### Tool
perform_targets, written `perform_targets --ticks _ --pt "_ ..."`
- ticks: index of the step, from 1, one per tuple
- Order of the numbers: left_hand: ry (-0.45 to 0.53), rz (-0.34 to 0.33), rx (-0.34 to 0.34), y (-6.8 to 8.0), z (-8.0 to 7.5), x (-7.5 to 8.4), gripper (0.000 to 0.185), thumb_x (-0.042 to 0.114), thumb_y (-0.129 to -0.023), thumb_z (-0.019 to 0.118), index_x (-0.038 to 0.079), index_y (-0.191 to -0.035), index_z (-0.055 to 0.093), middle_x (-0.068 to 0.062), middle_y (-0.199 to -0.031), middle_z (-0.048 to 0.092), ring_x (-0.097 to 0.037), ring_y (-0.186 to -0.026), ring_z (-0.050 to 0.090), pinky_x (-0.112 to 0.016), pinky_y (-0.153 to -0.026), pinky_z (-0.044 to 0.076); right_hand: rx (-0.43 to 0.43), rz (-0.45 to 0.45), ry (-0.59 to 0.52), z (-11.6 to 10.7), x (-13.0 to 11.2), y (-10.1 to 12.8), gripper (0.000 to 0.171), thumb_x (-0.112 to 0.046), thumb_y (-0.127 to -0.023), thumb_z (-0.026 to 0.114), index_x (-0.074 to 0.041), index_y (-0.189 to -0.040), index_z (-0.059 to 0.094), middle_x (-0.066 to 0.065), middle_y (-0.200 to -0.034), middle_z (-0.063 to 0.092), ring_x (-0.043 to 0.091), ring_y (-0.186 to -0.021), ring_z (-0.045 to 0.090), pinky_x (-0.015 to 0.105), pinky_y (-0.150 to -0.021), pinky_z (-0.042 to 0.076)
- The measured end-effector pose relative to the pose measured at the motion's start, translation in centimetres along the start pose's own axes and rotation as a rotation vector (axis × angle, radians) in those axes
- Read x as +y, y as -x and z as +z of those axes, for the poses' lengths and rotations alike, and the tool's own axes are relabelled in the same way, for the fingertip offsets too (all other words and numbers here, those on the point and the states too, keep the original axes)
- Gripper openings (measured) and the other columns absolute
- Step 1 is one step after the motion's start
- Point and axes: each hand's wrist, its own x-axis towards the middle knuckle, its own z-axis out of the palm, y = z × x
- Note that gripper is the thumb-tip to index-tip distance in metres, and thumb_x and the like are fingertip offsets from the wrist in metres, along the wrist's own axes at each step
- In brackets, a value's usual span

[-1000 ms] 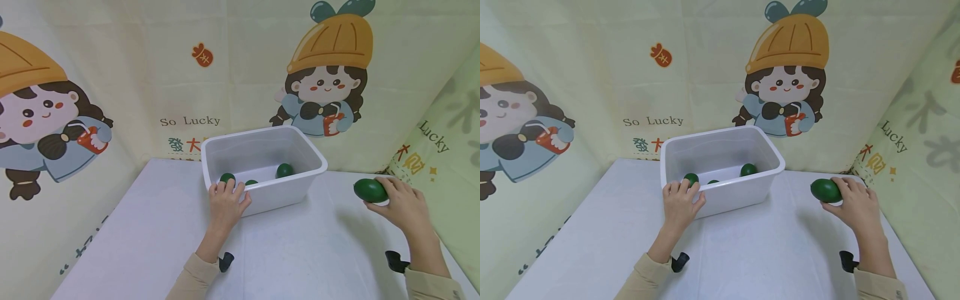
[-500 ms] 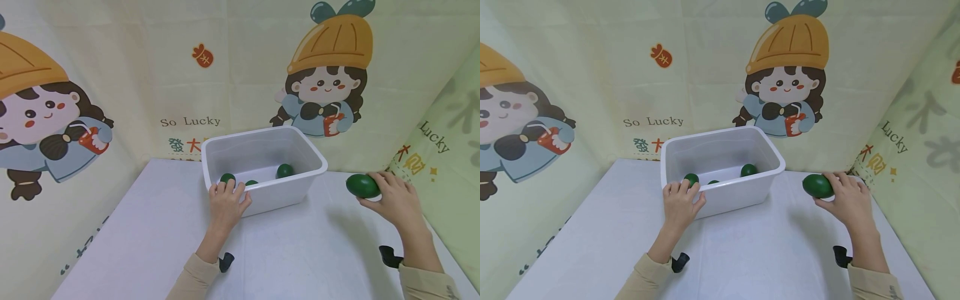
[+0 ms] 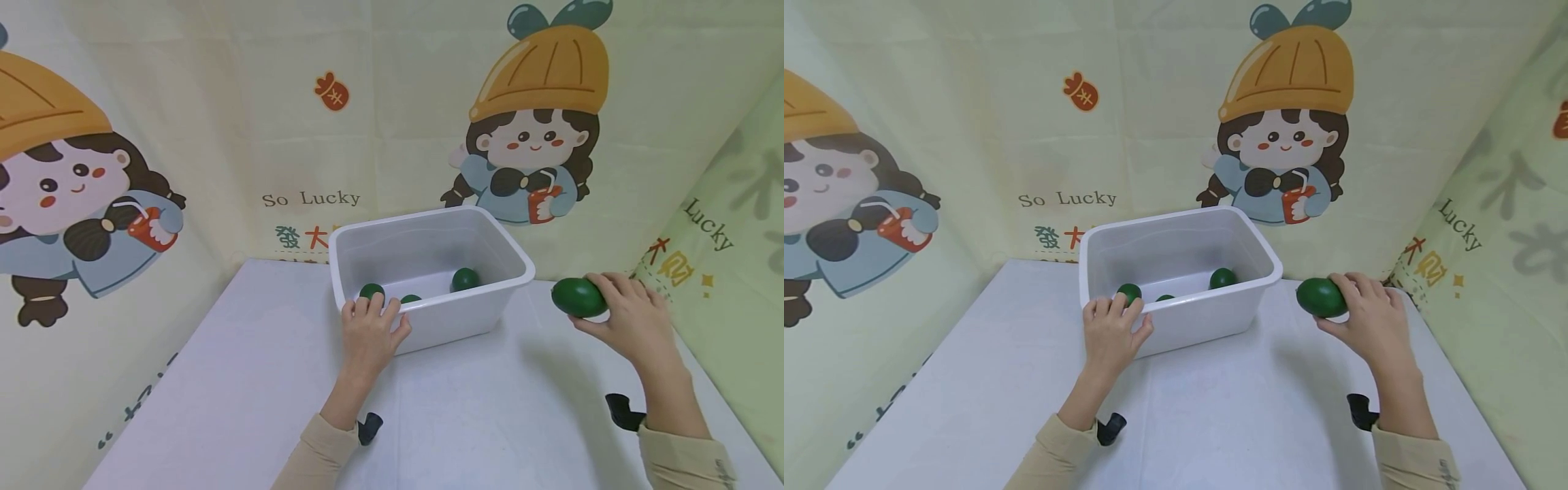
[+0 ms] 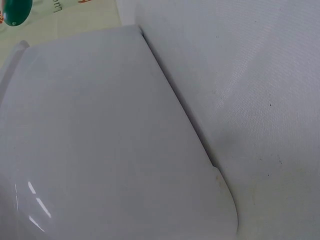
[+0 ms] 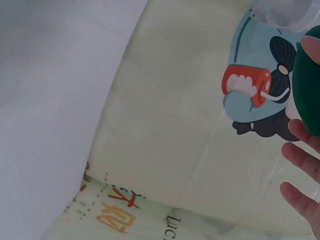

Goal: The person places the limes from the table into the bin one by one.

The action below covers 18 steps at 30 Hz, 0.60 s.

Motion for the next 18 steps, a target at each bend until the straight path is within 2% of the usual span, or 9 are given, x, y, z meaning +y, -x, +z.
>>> perform_targets --ticks 7,18 --pt "0.003 -0.002 0.004 -0.1 0.0 0.0 0.023 0.035 -0.081 0.051 0.017 -0.088 0.063 -0.003 -0.081 0.053 -0.023 -0.077 0.048 -0.04 -0.073 0.036 0.018 -0.028 -0.003 -0.3 -0.8 -0.5 0.073 -0.033 -0.062 0.079 -0.005 -0.121 0.045 0.023 -0.12 0.041 0.041 -0.112 0.034 0.061 -0.094 0.021" --pt "0.007 -0.003 0.017 0.0 0.1 0.0 0.022 0.035 -0.08 0.051 0.017 -0.087 0.063 -0.003 -0.081 0.053 -0.023 -0.076 0.048 -0.04 -0.072 0.036 0.061 -0.073 -0.014 -0.5 -2.4 -1.4 0.073 -0.032 -0.061 0.08 -0.007 -0.121 0.047 0.022 -0.119 0.045 0.04 -0.111 0.038 0.06 -0.09 0.026"
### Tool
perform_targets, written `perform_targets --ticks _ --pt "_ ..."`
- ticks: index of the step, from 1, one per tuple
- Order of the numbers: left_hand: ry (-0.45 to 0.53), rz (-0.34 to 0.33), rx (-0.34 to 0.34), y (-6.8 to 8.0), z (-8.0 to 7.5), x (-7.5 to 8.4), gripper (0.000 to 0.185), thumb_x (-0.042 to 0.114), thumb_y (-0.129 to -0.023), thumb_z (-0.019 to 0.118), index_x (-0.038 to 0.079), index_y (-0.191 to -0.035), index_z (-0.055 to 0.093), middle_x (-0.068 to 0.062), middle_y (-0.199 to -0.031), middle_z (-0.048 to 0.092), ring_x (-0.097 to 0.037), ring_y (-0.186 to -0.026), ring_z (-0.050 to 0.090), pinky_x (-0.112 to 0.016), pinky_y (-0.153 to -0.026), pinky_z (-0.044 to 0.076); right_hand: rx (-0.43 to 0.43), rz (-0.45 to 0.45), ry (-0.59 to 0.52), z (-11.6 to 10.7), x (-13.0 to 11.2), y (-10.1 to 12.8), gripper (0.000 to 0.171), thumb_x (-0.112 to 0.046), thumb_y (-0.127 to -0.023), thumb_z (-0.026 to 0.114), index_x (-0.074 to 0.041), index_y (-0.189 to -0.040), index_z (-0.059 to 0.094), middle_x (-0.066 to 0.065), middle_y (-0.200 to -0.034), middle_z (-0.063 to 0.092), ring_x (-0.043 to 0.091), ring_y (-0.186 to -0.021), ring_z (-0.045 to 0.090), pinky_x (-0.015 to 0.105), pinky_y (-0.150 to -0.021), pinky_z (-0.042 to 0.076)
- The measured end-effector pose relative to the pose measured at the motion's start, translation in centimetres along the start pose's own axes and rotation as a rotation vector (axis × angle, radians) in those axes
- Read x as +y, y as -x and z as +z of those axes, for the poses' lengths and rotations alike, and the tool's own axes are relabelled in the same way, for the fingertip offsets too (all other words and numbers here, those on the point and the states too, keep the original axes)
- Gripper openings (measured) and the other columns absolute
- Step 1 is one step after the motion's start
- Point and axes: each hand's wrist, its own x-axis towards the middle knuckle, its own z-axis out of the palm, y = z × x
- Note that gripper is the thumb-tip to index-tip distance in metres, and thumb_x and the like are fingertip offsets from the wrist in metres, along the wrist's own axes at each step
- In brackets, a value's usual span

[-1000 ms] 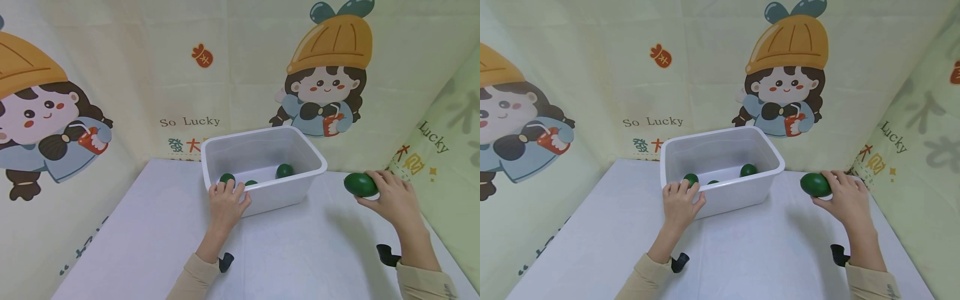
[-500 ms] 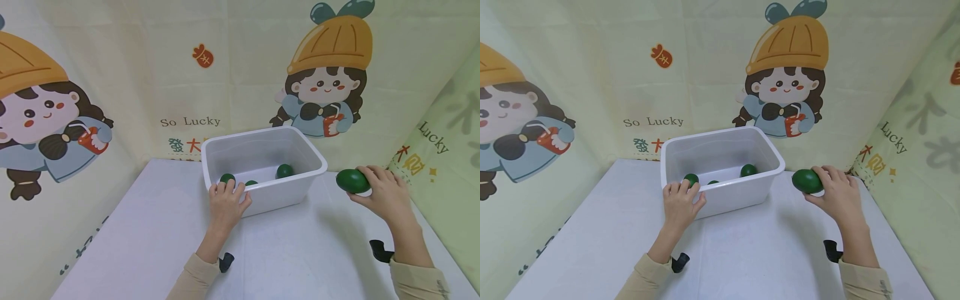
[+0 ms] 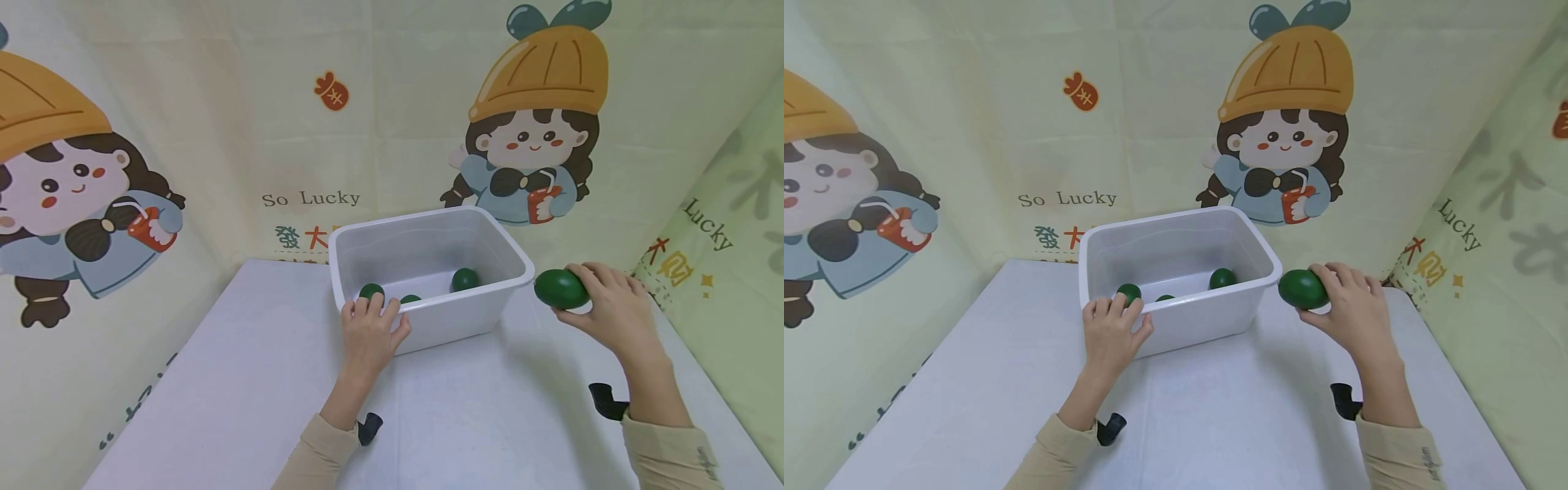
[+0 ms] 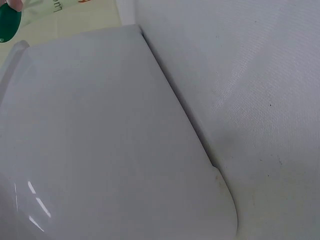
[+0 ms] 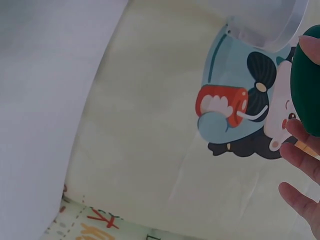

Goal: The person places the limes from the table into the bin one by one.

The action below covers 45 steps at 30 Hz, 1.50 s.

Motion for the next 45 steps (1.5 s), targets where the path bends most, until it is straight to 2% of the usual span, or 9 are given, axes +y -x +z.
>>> perform_targets --ticks 9,20,28,39,45 --pt "-0.002 0.0 0.005 0.0 -0.1 0.0 0.022 0.035 -0.08 0.051 0.017 -0.088 0.063 -0.004 -0.081 0.054 -0.023 -0.077 0.05 -0.04 -0.072 0.036 0.023 -0.047 -0.019 0.0 -1.3 -1.1 0.074 -0.033 -0.059 0.081 -0.008 -0.121 0.048 0.02 -0.118 0.046 0.04 -0.109 0.039 0.056 -0.089 0.027" --pt "0.0 0.003 0.001 0.0 -0.1 0.0 0.024 0.035 -0.082 0.049 0.017 -0.089 0.063 -0.004 -0.082 0.054 -0.023 -0.078 0.049 -0.04 -0.073 0.036 0.019 -0.07 -0.03 0.1 -2.5 -1.9 0.073 -0.032 -0.062 0.08 -0.009 -0.122 0.047 0.02 -0.12 0.046 0.038 -0.114 0.038 0.058 -0.09 0.026" --pt "0.004 0.002 0.002 0.0 -0.1 0.0 0.023 0.035 -0.081 0.052 0.017 -0.089 0.064 -0.004 -0.083 0.054 -0.023 -0.079 0.048 -0.04 -0.073 0.036 0.038 -0.098 -0.049 -0.2 -3.5 -2.8 0.07 -0.031 -0.062 0.08 -0.01 -0.122 0.048 0.019 -0.12 0.047 0.037 -0.114 0.039 0.058 -0.091 0.027" --pt "0.009 0.008 0.017 -0.1 0.1 -0.1 0.022 0.034 -0.08 0.053 0.017 -0.088 0.064 -0.004 -0.082 0.053 -0.023 -0.077 0.047 -0.04 -0.072 0.036 -0.011 -0.101 -0.077 -0.3 -5.2 -4.8 0.068 -0.028 -0.063 0.08 -0.01 -0.122 0.049 0.017 -0.123 0.046 0.037 -0.117 0.037 0.059 -0.095 0.025" --pt "0.004 0.008 -0.009 -0.2 0.2 -0.2 0.024 0.035 -0.081 0.051 0.017 -0.09 0.064 -0.004 -0.083 0.054 -0.023 -0.079 0.048 -0.04 -0.073 0.036 -0.049 -0.129 -0.072 -0.2 -6.3 -6.4 0.071 -0.029 -0.064 0.08 -0.01 -0.125 0.047 0.016 -0.124 0.045 0.036 -0.117 0.036 0.058 -0.095 0.024"
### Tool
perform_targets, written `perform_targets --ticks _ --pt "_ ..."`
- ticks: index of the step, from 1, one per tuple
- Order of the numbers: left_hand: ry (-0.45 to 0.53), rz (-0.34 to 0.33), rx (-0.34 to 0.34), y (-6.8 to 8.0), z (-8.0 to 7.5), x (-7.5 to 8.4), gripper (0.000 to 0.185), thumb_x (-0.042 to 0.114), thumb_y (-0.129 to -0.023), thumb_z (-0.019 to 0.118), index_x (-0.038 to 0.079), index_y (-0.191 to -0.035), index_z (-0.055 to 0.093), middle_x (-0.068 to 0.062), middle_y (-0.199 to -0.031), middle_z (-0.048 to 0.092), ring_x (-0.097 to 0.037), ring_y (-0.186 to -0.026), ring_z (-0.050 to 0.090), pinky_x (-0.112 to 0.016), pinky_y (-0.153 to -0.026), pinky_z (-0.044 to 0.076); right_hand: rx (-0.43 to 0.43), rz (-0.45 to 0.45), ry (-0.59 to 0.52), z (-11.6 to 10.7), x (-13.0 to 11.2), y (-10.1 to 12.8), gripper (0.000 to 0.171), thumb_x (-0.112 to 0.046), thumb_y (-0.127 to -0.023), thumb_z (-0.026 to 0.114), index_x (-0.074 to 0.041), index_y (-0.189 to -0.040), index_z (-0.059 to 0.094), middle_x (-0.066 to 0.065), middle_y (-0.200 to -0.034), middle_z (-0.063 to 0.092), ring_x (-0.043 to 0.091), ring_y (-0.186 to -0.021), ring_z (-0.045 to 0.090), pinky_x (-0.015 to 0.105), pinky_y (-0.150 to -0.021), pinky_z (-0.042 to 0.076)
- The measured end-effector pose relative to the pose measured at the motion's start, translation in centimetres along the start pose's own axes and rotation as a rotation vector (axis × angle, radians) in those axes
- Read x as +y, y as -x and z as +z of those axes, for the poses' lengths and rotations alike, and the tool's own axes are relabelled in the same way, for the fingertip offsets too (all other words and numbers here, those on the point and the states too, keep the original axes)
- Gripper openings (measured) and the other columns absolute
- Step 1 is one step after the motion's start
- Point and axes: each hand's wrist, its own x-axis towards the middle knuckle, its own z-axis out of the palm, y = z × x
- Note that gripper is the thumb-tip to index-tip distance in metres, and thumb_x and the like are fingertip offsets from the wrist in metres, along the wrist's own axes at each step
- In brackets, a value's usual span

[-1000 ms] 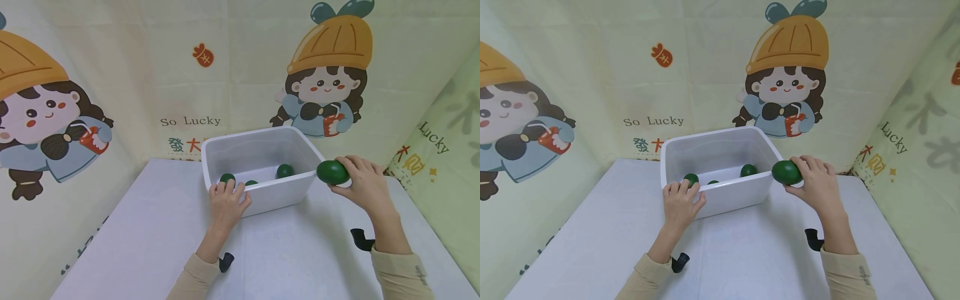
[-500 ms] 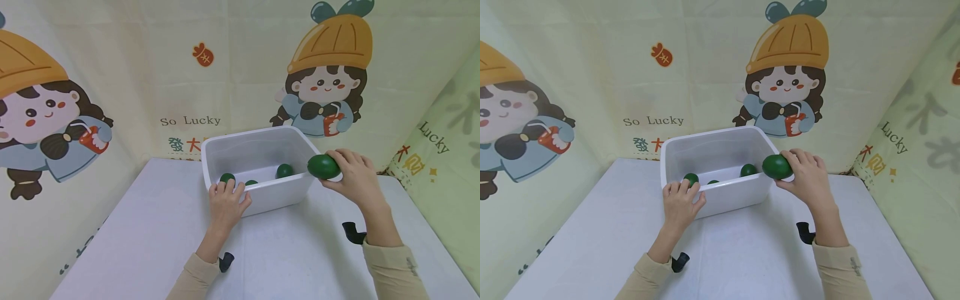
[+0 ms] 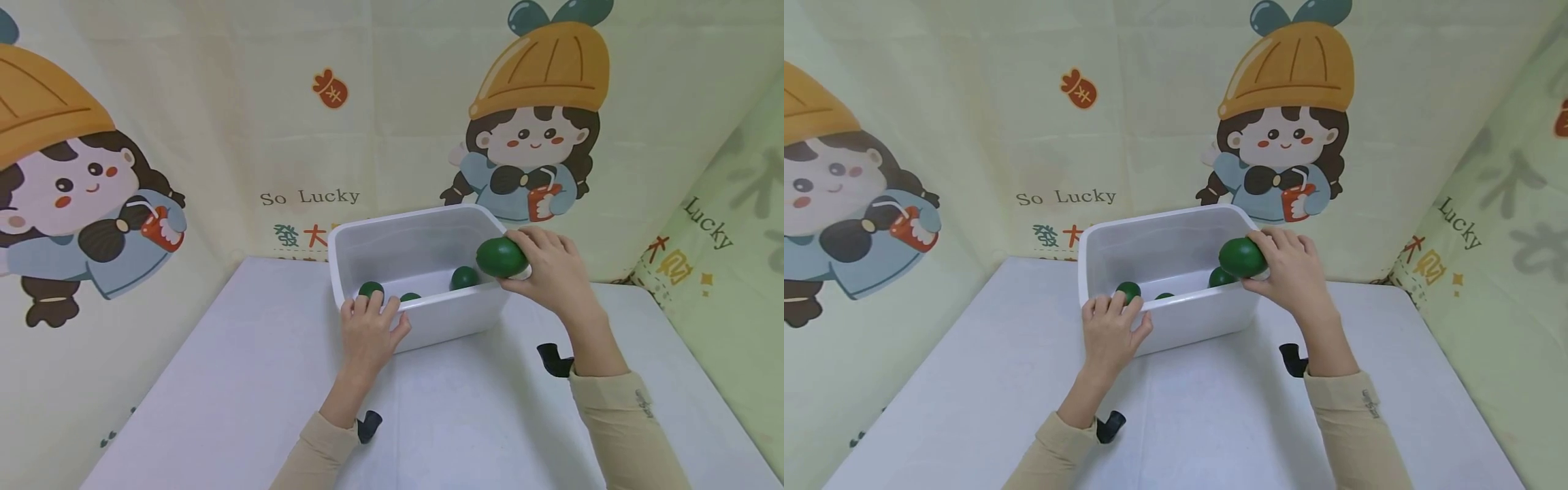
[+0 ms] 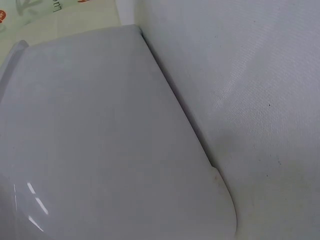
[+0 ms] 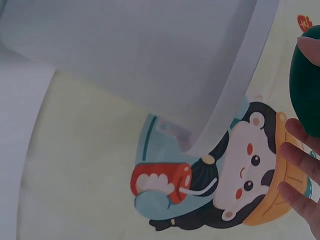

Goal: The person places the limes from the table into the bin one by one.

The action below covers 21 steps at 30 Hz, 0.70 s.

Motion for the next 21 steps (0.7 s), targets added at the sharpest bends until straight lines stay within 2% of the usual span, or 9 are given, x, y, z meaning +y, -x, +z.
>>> perform_targets --ticks 4,10,21 --pt "0.001 0.0 -0.011 -0.1 -0.1 -0.1 0.024 0.036 -0.081 0.052 0.017 -0.09 0.063 -0.004 -0.084 0.054 -0.023 -0.081 0.048 -0.04 -0.074 0.036 -0.016 -0.017 0.001 0.2 -0.6 -1.0 0.073 -0.031 -0.065 0.079 -0.01 -0.126 0.046 0.016 -0.124 0.045 0.036 -0.118 0.036 0.057 -0.095 0.024" --pt "0.01 0.001 0.008 -0.2 -0.2 0.0 0.022 0.035 -0.079 0.055 0.017 -0.089 0.063 -0.004 -0.083 0.054 -0.024 -0.079 0.048 -0.041 -0.073 0.036 -0.045 -0.042 0.025 0.6 -1.4 -1.9 0.073 -0.035 -0.067 0.077 -0.011 -0.128 0.046 0.016 -0.125 0.045 0.035 -0.117 0.038 0.056 -0.096 0.026" --pt "-0.001 -0.009 -0.017 -0.1 -0.3 0.2 0.025 0.036 -0.082 0.051 0.017 -0.091 0.064 -0.004 -0.085 0.055 -0.023 -0.081 0.048 -0.041 -0.075 0.036 -0.076 -0.089 0.033 2.0 -2.6 -2.9 0.074 -0.038 -0.066 0.077 -0.013 -0.128 0.046 0.013 -0.126 0.046 0.033 -0.12 0.037 0.054 -0.096 0.028"
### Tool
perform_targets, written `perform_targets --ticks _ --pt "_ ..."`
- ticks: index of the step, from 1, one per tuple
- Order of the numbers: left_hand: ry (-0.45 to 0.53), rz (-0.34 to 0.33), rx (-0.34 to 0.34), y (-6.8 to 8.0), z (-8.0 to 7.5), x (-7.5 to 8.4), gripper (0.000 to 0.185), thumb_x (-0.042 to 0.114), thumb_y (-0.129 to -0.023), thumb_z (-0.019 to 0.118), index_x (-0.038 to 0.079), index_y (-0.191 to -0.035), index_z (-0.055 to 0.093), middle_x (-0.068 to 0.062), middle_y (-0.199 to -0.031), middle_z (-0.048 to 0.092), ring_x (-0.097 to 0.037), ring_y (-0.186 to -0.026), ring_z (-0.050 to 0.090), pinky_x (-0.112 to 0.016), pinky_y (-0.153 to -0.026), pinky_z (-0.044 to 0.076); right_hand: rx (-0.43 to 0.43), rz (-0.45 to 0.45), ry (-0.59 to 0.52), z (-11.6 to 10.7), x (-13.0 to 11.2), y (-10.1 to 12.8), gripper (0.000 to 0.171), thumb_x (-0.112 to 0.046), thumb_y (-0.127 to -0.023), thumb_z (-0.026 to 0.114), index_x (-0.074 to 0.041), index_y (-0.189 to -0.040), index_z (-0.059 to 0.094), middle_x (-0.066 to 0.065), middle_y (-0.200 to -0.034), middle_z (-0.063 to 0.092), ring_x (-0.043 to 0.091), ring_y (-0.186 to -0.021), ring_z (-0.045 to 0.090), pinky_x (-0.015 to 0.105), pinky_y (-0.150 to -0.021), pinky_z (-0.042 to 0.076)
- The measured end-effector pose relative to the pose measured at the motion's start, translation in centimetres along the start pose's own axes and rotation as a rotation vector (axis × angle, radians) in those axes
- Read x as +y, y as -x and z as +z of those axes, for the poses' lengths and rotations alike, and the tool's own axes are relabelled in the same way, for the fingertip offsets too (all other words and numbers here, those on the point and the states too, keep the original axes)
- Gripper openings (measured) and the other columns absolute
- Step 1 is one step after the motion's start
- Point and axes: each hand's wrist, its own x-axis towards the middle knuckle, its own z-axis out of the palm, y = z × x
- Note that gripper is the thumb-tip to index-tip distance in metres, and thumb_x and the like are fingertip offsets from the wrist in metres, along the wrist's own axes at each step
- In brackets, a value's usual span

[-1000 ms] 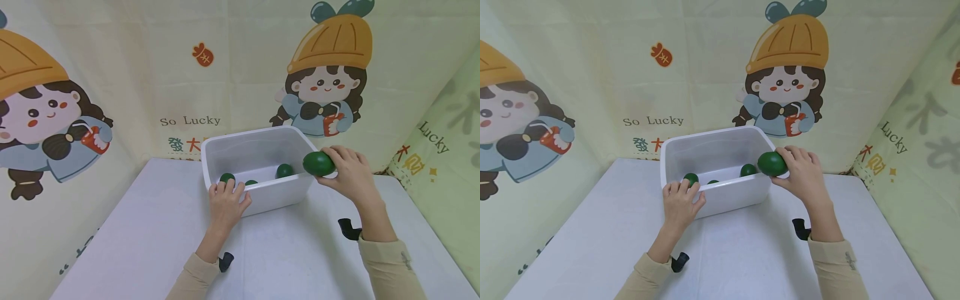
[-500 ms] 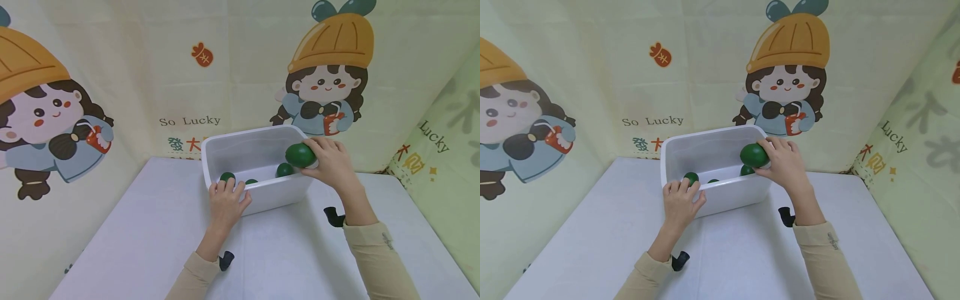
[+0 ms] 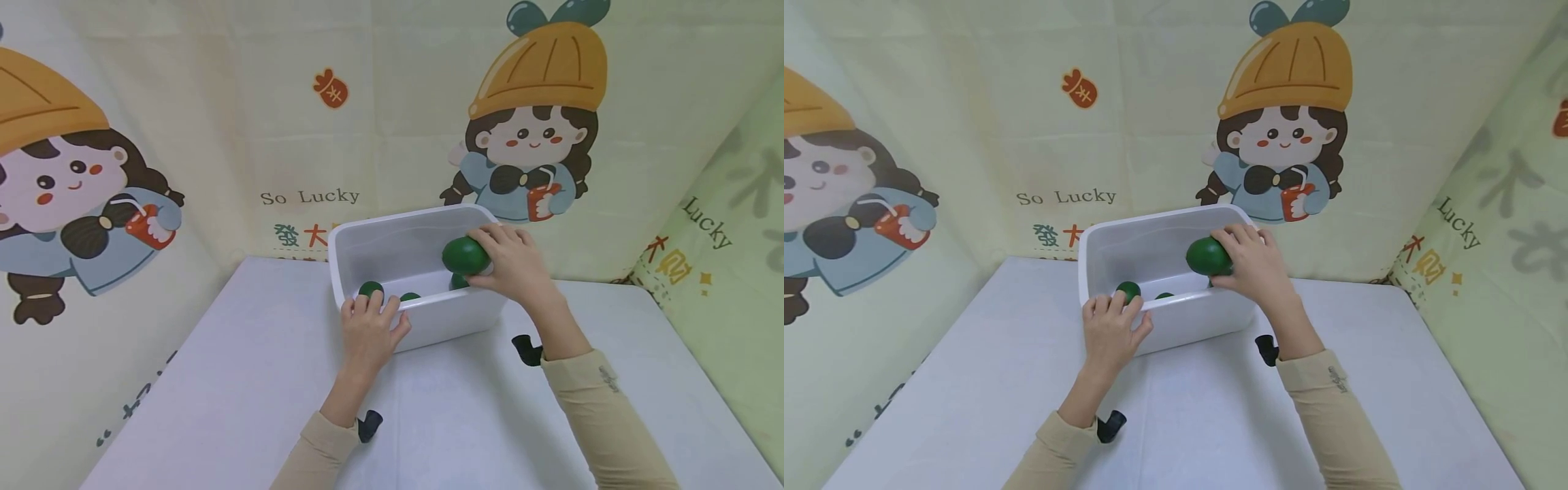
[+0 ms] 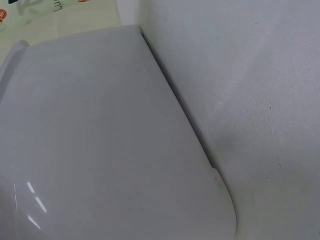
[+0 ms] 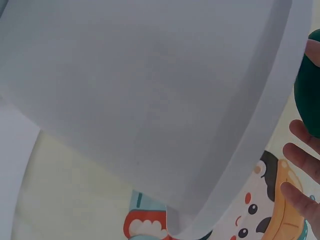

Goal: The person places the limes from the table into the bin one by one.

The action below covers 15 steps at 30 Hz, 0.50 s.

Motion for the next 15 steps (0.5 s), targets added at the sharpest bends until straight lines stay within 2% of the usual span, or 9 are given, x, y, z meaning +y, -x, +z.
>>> perform_targets --ticks 10,15 --pt "0.005 -0.006 0.01 -0.1 -0.1 0.2 0.022 0.035 -0.079 0.057 0.017 -0.089 0.064 -0.004 -0.083 0.054 -0.023 -0.08 0.048 -0.041 -0.075 0.036 -0.024 -0.029 -0.038 0.8 -1.3 -1.1 0.074 -0.037 -0.067 0.078 -0.013 -0.129 0.046 0.012 -0.125 0.046 0.032 -0.117 0.04 0.056 -0.097 0.027" --pt "-0.008 -0.011 -0.011 0.0 -0.1 0.2 0.023 0.035 -0.079 0.058 0.017 -0.091 0.065 -0.004 -0.085 0.055 -0.023 -0.081 0.048 -0.041 -0.075 0.037 -0.034 -0.053 -0.038 1.2 -1.8 -1.5 0.075 -0.039 -0.066 0.077 -0.014 -0.13 0.046 0.012 -0.127 0.047 0.033 -0.119 0.039 0.055 -0.099 0.027"
